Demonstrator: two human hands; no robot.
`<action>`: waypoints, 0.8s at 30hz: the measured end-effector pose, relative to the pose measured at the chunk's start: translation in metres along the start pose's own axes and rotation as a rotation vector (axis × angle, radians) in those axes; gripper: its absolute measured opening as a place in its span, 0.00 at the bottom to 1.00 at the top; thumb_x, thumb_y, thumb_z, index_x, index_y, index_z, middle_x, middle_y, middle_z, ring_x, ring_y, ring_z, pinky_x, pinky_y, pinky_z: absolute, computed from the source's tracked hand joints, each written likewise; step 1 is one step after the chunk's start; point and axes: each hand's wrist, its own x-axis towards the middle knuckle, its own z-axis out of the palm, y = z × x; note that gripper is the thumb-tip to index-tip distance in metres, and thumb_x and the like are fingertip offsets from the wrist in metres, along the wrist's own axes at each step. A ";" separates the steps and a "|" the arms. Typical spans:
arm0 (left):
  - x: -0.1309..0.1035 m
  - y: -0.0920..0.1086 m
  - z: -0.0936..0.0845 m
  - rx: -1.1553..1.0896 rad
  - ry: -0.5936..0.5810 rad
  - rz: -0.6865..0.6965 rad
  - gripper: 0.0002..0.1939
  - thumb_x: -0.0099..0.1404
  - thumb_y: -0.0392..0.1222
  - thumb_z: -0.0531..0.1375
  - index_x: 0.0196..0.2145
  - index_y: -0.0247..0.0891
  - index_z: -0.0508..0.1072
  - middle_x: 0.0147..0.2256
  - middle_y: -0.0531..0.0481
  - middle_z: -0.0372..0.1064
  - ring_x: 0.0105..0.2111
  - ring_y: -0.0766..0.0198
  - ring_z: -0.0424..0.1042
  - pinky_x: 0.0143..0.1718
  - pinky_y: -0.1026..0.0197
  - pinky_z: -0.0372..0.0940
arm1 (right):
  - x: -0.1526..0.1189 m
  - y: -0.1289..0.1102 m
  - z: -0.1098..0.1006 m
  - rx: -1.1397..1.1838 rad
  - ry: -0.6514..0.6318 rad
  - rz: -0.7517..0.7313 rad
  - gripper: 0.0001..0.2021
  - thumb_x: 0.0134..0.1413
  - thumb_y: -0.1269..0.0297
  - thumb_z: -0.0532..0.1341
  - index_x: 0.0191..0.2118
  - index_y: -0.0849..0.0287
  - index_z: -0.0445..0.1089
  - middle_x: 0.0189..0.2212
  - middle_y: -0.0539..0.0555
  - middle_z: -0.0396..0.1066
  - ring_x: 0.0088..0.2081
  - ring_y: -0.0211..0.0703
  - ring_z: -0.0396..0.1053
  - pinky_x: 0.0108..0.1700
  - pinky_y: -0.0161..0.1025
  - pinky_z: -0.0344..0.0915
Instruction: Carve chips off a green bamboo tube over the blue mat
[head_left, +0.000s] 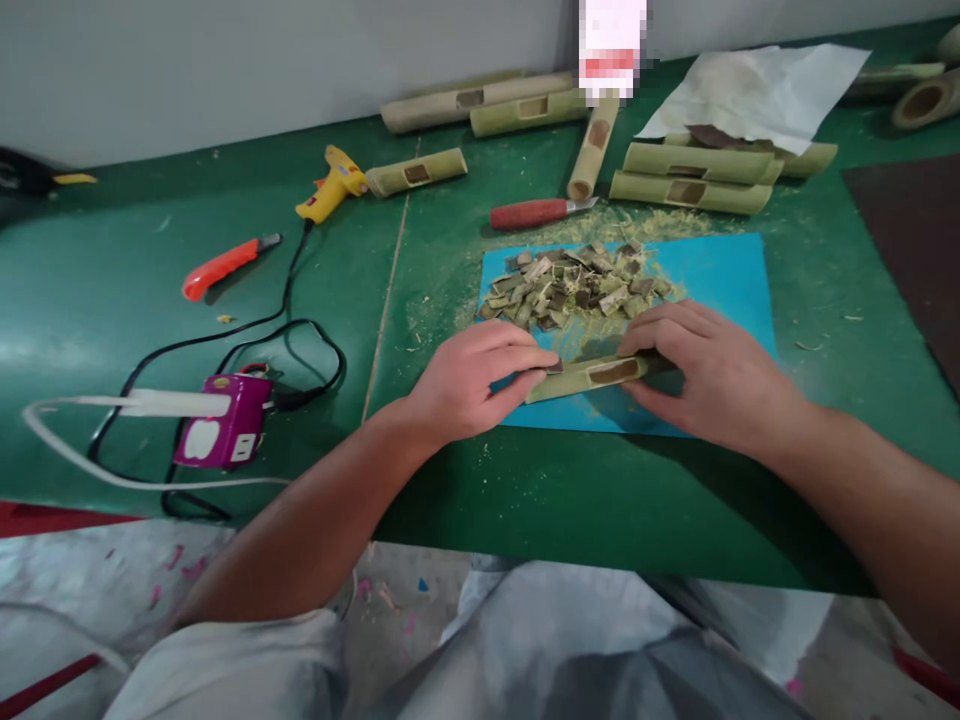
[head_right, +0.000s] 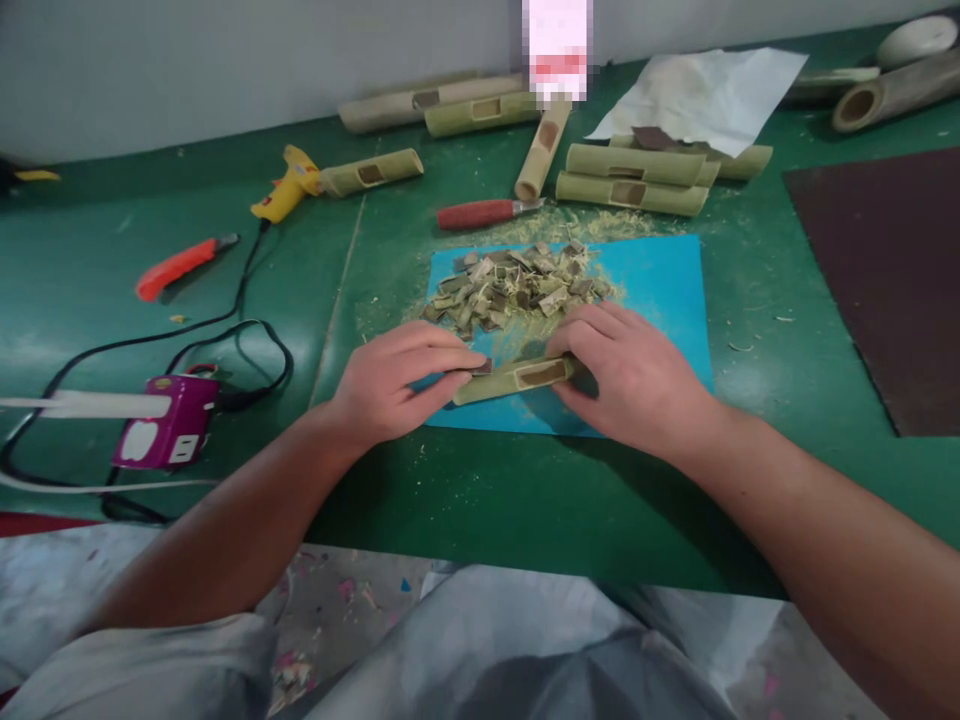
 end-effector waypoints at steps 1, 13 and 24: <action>0.000 0.000 0.000 0.001 0.004 -0.008 0.09 0.69 0.36 0.58 0.44 0.37 0.77 0.39 0.46 0.76 0.39 0.65 0.74 0.43 0.62 0.69 | 0.000 0.000 0.000 -0.009 0.003 0.014 0.07 0.56 0.62 0.60 0.41 0.52 0.69 0.41 0.56 0.74 0.46 0.53 0.70 0.45 0.50 0.66; 0.000 0.001 0.001 0.017 0.070 -0.057 0.08 0.69 0.35 0.59 0.43 0.38 0.77 0.39 0.46 0.76 0.40 0.64 0.76 0.44 0.61 0.71 | -0.001 -0.003 0.001 -0.068 -0.041 0.000 0.15 0.53 0.68 0.58 0.48 0.55 0.71 0.45 0.59 0.73 0.48 0.57 0.69 0.46 0.52 0.66; -0.001 0.004 0.003 -0.002 0.132 -0.091 0.08 0.67 0.34 0.60 0.43 0.38 0.77 0.40 0.46 0.76 0.40 0.65 0.76 0.44 0.62 0.71 | 0.000 0.001 0.000 -0.085 0.001 -0.008 0.15 0.56 0.69 0.56 0.48 0.54 0.73 0.42 0.59 0.71 0.45 0.54 0.69 0.45 0.50 0.67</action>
